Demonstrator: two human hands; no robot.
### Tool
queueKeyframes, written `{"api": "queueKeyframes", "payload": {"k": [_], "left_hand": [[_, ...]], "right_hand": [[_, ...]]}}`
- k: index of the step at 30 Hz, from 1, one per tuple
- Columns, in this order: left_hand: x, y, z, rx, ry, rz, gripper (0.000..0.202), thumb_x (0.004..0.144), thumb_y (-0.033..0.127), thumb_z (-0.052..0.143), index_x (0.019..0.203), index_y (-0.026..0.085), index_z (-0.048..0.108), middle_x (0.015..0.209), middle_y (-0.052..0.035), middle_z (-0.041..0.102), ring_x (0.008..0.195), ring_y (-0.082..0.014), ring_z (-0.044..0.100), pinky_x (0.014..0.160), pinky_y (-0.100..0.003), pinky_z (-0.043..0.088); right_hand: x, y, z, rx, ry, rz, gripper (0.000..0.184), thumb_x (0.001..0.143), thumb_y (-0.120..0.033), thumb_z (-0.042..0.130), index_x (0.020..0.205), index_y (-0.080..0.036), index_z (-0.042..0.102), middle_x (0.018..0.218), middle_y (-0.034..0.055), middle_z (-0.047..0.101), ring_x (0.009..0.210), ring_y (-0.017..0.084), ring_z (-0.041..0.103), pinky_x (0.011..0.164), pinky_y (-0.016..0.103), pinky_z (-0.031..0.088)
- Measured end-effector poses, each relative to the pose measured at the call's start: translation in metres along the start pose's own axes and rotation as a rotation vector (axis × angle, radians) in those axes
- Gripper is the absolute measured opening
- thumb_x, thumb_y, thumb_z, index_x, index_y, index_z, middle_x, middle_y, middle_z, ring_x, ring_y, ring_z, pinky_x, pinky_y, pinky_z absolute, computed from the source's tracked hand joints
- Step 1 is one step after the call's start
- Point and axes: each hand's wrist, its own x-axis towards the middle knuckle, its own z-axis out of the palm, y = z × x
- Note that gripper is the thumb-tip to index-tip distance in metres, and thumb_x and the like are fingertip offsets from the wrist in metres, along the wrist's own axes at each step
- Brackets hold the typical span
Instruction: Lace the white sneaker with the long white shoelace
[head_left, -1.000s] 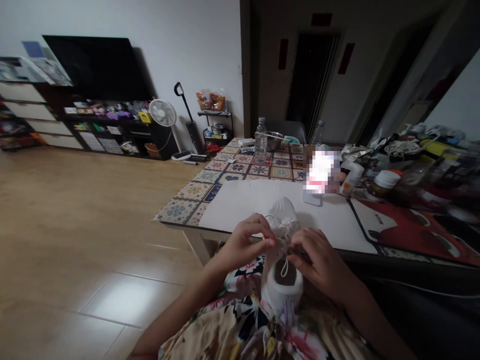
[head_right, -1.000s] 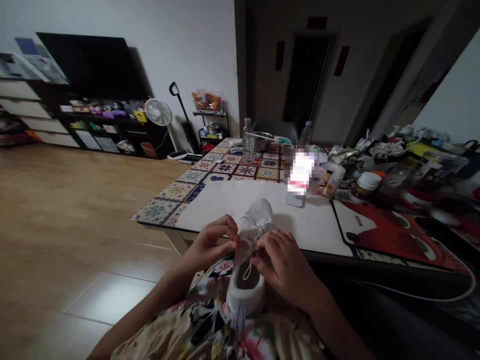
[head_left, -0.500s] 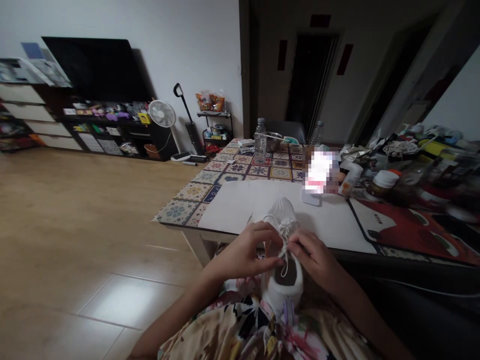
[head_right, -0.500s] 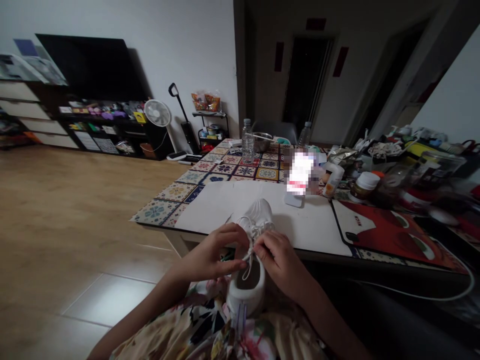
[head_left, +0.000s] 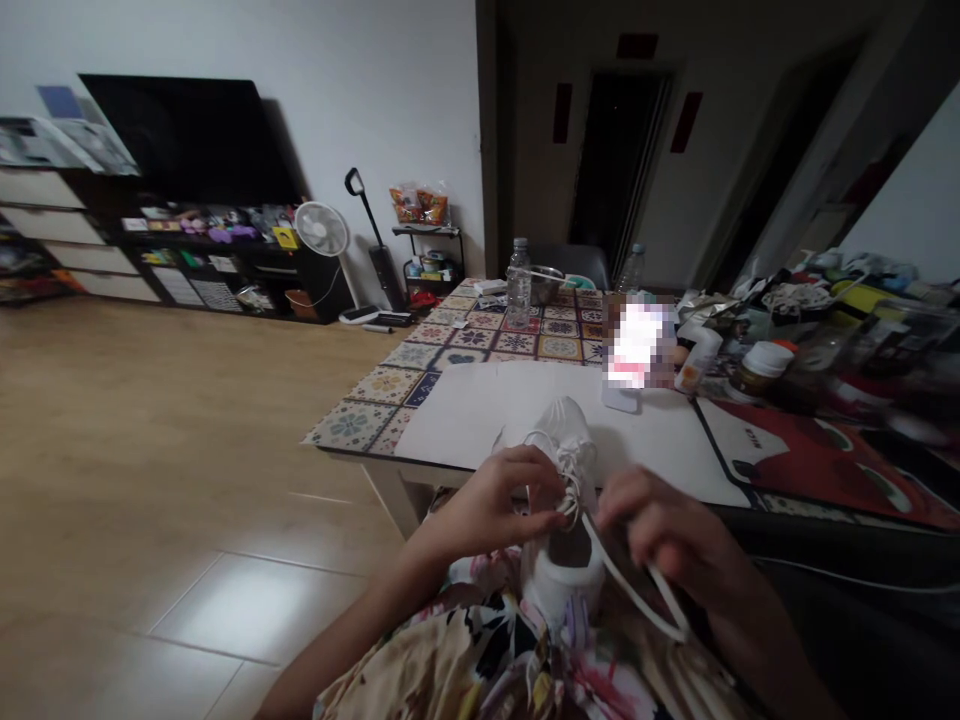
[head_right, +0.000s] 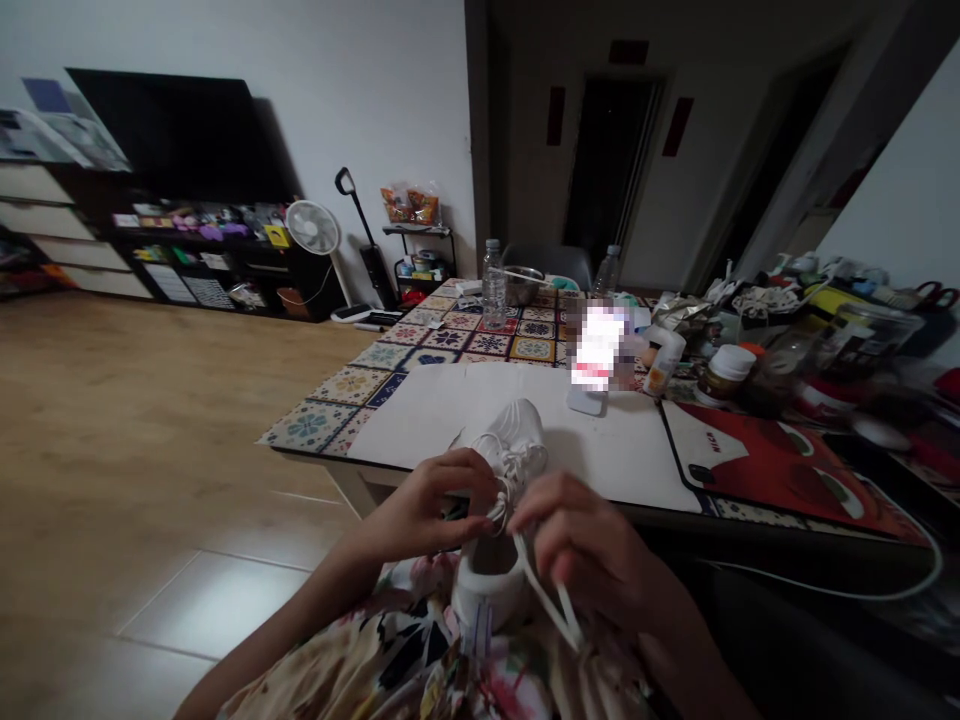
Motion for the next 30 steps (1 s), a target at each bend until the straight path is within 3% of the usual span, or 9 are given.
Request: {"api": "queueKeyframes", "payload": {"k": [4, 7, 11, 14, 18, 21, 26, 30], "left_hand": [[0.000, -0.003, 0.004, -0.071, 0.001, -0.037, 0.018, 0.079, 0.029, 0.071, 0.088, 0.013, 0.068, 0.090, -0.0089, 0.065, 0.078, -0.0163, 0.060, 0.072, -0.027, 0.048], [0.002, -0.007, 0.007, -0.138, -0.013, -0.073, 0.018, 0.078, 0.028, 0.070, 0.087, 0.013, 0.065, 0.090, -0.0072, 0.063, 0.078, -0.0156, 0.057, 0.072, -0.026, 0.046], [0.004, -0.012, 0.011, -0.221, -0.058, -0.072, 0.018, 0.079, 0.029, 0.068, 0.075, 0.014, 0.059, 0.087, -0.0046, 0.060, 0.079, -0.0153, 0.055, 0.072, -0.025, 0.044], [0.004, -0.015, 0.013, -0.294, -0.046, -0.059, 0.028, 0.080, 0.029, 0.068, 0.064, 0.015, 0.050, 0.086, -0.0040, 0.058, 0.082, -0.0156, 0.054, 0.076, -0.026, 0.043], [0.003, -0.020, 0.015, -0.409, -0.008, -0.124, 0.024, 0.081, 0.037, 0.071, 0.083, 0.015, 0.060, 0.085, -0.0029, 0.058, 0.079, -0.0149, 0.054, 0.073, -0.026, 0.042], [0.004, -0.023, 0.015, -0.471, 0.005, -0.105, 0.029, 0.081, 0.042, 0.071, 0.081, 0.014, 0.065, 0.086, -0.0042, 0.059, 0.083, -0.0163, 0.056, 0.078, -0.028, 0.042], [0.003, -0.024, 0.013, -0.710, 0.015, -0.106, 0.037, 0.073, 0.048, 0.078, 0.067, 0.014, 0.066, 0.079, -0.0031, 0.056, 0.077, -0.0153, 0.053, 0.074, -0.027, 0.040], [0.000, -0.024, 0.013, -0.968, 0.080, -0.076, 0.045, 0.067, 0.050, 0.081, 0.057, 0.013, 0.058, 0.071, -0.0012, 0.050, 0.069, -0.0135, 0.048, 0.066, -0.026, 0.037]], "right_hand": [[0.023, 0.019, 0.009, -0.085, -0.003, 0.070, 0.012, 0.097, -0.030, 0.050, 0.096, -0.024, 0.059, 0.099, 0.0061, 0.066, 0.097, 0.022, 0.060, 0.087, 0.038, 0.048], [0.027, 0.022, 0.017, -0.005, -0.147, 0.077, 0.014, 0.094, -0.018, 0.050, 0.103, -0.023, 0.059, 0.103, 0.0064, 0.064, 0.100, 0.021, 0.059, 0.087, 0.035, 0.050], [0.026, 0.018, 0.022, 0.066, -0.158, 0.057, 0.016, 0.087, -0.009, 0.049, 0.092, -0.022, 0.056, 0.100, 0.0051, 0.060, 0.096, 0.020, 0.057, 0.085, 0.035, 0.048], [0.026, 0.018, 0.024, 0.068, -0.137, 0.095, 0.012, 0.083, -0.010, 0.054, 0.086, -0.022, 0.052, 0.097, 0.0043, 0.057, 0.092, 0.020, 0.055, 0.081, 0.034, 0.047], [0.027, 0.022, 0.027, 0.129, -0.114, 0.099, 0.011, 0.089, -0.014, 0.052, 0.094, -0.023, 0.057, 0.100, 0.0042, 0.057, 0.097, 0.019, 0.055, 0.086, 0.034, 0.046], [0.027, 0.023, 0.027, 0.210, -0.132, 0.120, 0.006, 0.094, -0.024, 0.053, 0.092, -0.023, 0.058, 0.102, 0.0044, 0.055, 0.099, 0.019, 0.055, 0.088, 0.033, 0.045], [0.022, 0.027, 0.024, 0.468, -0.111, 0.209, 0.030, 0.093, -0.048, 0.055, 0.080, -0.022, 0.055, 0.095, 0.0041, 0.052, 0.092, 0.020, 0.054, 0.083, 0.033, 0.045], [0.016, 0.034, 0.018, 0.717, 0.010, 0.252, 0.035, 0.086, -0.051, 0.064, 0.070, -0.021, 0.056, 0.089, 0.0035, 0.050, 0.086, 0.020, 0.051, 0.081, 0.034, 0.043]]}}
